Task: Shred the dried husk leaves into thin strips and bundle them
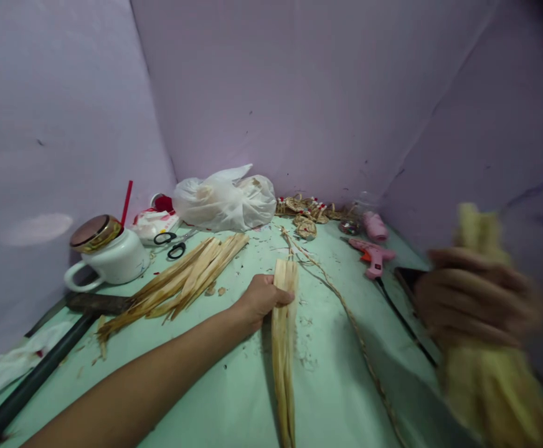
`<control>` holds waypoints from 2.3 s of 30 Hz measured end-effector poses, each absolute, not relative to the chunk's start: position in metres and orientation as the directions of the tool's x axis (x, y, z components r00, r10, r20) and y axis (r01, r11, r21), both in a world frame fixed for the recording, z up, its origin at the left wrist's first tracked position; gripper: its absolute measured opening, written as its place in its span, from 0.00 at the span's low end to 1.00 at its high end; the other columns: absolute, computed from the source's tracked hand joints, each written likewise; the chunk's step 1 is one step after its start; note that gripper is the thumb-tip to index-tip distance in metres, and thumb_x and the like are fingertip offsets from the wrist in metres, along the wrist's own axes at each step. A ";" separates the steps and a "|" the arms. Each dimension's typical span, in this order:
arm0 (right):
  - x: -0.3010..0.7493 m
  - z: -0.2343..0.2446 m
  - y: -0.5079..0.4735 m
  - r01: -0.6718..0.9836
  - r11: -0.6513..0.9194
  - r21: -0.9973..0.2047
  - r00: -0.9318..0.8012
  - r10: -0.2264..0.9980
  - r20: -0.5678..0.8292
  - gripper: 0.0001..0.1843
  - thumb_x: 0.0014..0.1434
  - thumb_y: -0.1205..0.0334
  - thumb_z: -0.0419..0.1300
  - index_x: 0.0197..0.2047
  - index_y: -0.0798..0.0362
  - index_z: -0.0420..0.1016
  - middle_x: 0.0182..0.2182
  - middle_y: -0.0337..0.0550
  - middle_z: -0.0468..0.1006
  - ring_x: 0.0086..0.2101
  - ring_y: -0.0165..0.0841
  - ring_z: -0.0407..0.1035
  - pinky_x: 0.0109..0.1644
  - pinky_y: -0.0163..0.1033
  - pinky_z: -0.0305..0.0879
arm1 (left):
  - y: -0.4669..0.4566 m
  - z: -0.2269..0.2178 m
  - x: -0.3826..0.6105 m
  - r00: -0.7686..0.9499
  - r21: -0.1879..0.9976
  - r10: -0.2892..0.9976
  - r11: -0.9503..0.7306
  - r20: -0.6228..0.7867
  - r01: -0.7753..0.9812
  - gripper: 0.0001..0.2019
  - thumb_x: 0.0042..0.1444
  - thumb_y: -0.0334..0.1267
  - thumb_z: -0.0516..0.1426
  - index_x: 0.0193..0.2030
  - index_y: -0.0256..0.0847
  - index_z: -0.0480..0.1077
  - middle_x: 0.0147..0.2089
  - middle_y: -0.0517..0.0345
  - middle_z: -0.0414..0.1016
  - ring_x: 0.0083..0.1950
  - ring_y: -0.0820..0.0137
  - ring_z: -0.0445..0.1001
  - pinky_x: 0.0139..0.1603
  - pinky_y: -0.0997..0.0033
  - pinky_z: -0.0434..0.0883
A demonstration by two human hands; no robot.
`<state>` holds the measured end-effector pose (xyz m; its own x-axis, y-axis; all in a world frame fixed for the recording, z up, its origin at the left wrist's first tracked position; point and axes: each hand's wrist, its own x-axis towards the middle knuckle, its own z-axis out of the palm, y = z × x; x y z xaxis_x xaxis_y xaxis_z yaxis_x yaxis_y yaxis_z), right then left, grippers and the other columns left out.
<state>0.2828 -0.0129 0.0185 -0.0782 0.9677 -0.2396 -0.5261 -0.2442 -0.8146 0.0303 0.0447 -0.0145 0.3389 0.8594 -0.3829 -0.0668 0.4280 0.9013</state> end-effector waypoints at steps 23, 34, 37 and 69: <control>0.175 -0.011 -0.006 -0.271 -0.329 -0.905 0.000 0.940 -0.342 0.21 0.33 0.62 0.67 0.29 0.53 0.60 0.13 0.25 0.56 0.13 0.18 0.46 0.13 0.26 0.40 | 0.041 -0.006 0.029 0.568 0.898 0.759 0.433 -0.318 -0.076 0.15 0.26 0.28 0.58 0.28 0.33 0.72 0.23 0.57 0.72 0.28 0.66 0.71 0.31 0.68 0.67; 0.179 -0.011 -0.008 -0.189 -0.331 -0.924 -0.073 0.944 -0.323 0.20 0.36 0.59 0.68 0.29 0.54 0.61 0.13 0.27 0.56 0.13 0.19 0.47 0.13 0.27 0.40 | 0.041 -0.005 0.028 0.583 0.903 0.745 0.427 -0.323 -0.045 0.14 0.26 0.29 0.60 0.28 0.32 0.73 0.24 0.55 0.73 0.29 0.64 0.72 0.32 0.67 0.67; 0.178 -0.013 -0.009 -0.040 -0.305 -0.952 -0.083 0.950 -0.301 0.17 0.39 0.57 0.67 0.27 0.54 0.63 0.14 0.30 0.61 0.14 0.21 0.52 0.13 0.27 0.44 | 0.042 -0.007 0.028 0.574 0.907 0.760 0.415 -0.304 -0.069 0.14 0.27 0.29 0.60 0.27 0.31 0.72 0.25 0.52 0.74 0.28 0.64 0.72 0.31 0.66 0.67; 0.200 0.007 -0.005 -0.519 -0.391 -0.760 -0.108 0.912 -0.395 0.08 0.32 0.72 0.57 0.21 0.54 0.63 0.22 0.38 0.69 0.23 0.26 0.63 0.26 0.33 0.67 | 0.043 -0.008 0.028 0.528 0.912 0.786 0.408 -0.322 -0.050 0.13 0.28 0.32 0.64 0.26 0.33 0.69 0.23 0.59 0.70 0.24 0.73 0.66 0.26 0.74 0.61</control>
